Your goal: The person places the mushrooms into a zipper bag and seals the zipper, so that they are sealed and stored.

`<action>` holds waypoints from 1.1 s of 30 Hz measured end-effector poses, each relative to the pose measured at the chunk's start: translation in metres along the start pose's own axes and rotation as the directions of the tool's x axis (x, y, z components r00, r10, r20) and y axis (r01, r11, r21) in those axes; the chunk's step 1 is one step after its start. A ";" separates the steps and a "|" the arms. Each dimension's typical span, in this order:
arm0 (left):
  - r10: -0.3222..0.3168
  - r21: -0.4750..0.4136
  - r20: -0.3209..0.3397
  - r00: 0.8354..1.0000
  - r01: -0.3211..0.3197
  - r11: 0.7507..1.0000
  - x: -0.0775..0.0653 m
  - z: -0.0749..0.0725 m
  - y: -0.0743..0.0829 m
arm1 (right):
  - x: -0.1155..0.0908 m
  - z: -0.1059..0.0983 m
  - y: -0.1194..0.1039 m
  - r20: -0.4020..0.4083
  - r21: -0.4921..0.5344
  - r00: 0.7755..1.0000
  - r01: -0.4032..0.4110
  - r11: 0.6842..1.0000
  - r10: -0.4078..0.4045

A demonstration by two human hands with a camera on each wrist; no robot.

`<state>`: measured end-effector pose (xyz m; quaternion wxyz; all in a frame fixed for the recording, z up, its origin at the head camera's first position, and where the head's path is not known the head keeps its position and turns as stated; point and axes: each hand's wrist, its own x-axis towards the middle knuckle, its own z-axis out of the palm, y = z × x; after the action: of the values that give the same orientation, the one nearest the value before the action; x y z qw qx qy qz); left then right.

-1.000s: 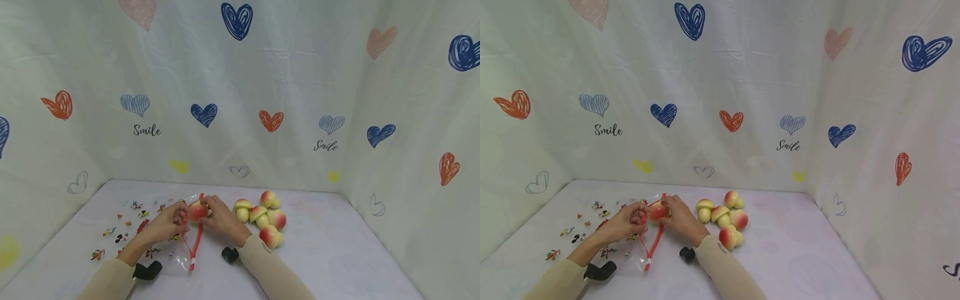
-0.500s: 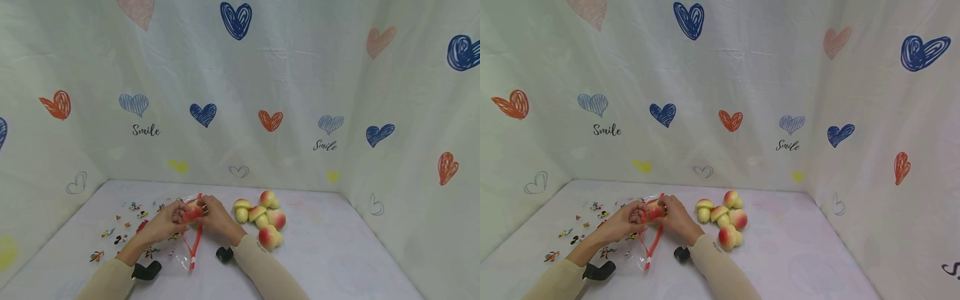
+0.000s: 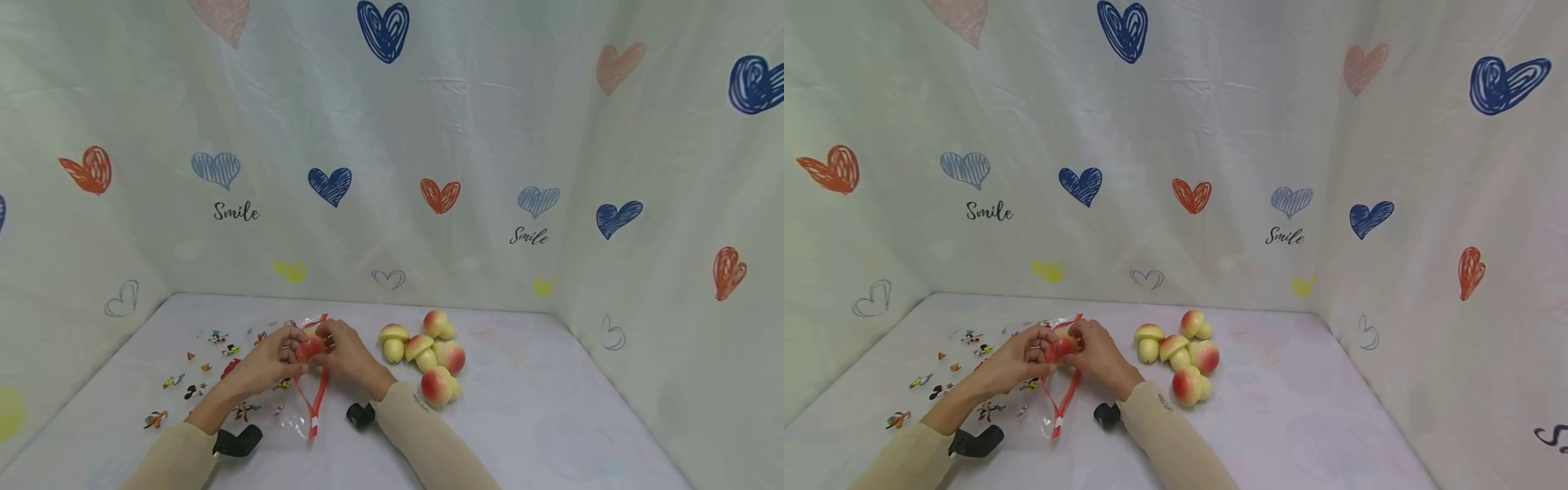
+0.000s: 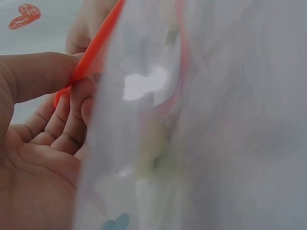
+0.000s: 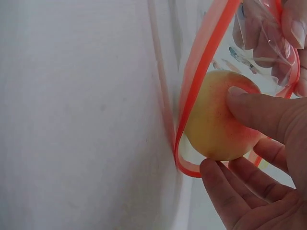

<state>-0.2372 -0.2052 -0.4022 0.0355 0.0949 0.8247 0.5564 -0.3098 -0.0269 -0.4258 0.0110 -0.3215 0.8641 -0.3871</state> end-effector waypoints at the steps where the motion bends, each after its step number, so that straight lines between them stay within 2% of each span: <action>1: 0.001 0.001 -0.004 1.000 -0.001 1.000 0.000 0.000 0.000 | 0.000 0.000 0.000 0.000 0.001 1.000 0.002 1.000 -0.002; 9: 0.032 -0.027 -0.001 0.999 -0.032 0.999 0.000 -0.001 -0.001 | -0.002 -0.003 0.001 -0.026 -0.017 1.000 0.008 1.000 -0.008; 16: 0.029 -0.047 0.012 1.000 -0.028 0.999 -0.001 -0.001 -0.001 | 0.001 0.002 0.000 -0.011 0.011 1.000 0.013 1.000 -0.013; 22: 0.097 -0.069 0.031 0.995 -0.095 0.993 0.001 -0.003 -0.004 | 0.000 -0.001 -0.003 0.012 0.016 1.000 0.008 1.000 -0.008; 28: 0.103 -0.108 0.049 0.994 -0.097 0.989 0.002 -0.002 -0.005 | -0.006 -0.015 -0.001 -0.004 -0.007 1.000 0.002 1.000 -0.002; 33: 0.083 -0.097 0.030 0.996 -0.080 0.992 0.002 -0.002 -0.004 | -0.016 -0.041 -0.006 0.000 -0.070 1.000 0.030 0.997 -0.030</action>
<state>-0.2400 -0.2083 -0.4045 0.0312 0.1361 0.7918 0.5946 -0.3049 0.0061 -0.3967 -0.0065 -0.3343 0.8723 -0.3569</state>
